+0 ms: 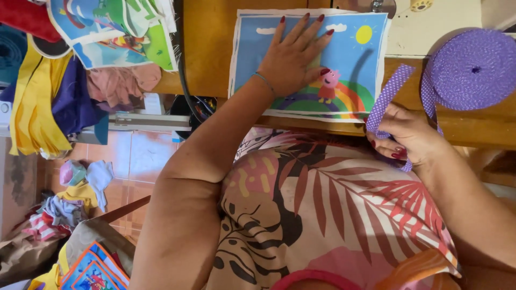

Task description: Threading a sewing machine, handling a roll of trim, and organizing printed fabric panels at a workstation.

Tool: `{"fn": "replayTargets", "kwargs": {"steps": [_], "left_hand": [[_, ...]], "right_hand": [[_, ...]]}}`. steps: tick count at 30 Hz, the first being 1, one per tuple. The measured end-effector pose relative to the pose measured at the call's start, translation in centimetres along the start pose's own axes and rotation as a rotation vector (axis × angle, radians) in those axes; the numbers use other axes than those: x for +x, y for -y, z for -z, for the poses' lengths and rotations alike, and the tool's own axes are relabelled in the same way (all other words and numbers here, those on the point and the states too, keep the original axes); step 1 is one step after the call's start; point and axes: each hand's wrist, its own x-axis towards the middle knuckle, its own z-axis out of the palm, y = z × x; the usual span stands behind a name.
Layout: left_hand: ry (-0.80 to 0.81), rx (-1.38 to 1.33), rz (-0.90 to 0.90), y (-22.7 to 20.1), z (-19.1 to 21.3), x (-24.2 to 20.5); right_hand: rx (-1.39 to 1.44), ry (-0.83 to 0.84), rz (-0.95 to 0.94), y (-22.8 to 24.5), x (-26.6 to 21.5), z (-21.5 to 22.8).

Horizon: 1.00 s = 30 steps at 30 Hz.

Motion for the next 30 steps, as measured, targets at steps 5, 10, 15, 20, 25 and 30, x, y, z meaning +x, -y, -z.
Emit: {"fn": "replayTargets", "kwargs": {"steps": [5,10,15,20,25,30], "left_hand": [[-0.039,-0.077,0.016,0.0,0.7,0.1],[-0.170,-0.107,0.085,3.7,3.9,-3.2],[-0.438,-0.178,0.317,8.2,6.0,-9.7],[-0.522,-0.359,0.455,8.1,5.4,-12.2],[-0.472,-0.319,0.472,9.8,3.4,-7.6],[-0.289,-0.313,0.613,13.0,0.5,-3.8]], "right_hand": [[-0.260,-0.106,-0.035,-0.5,0.3,0.9],[-0.287,-0.131,-0.039,0.1,-0.2,-0.3],[-0.432,0.001,0.014,-0.5,0.8,0.6],[-0.462,-0.063,-0.012,-0.5,0.8,0.5],[-0.479,-0.066,-0.027,-0.4,0.9,0.6],[-0.442,-0.037,0.001,-0.7,1.2,0.6]]}}
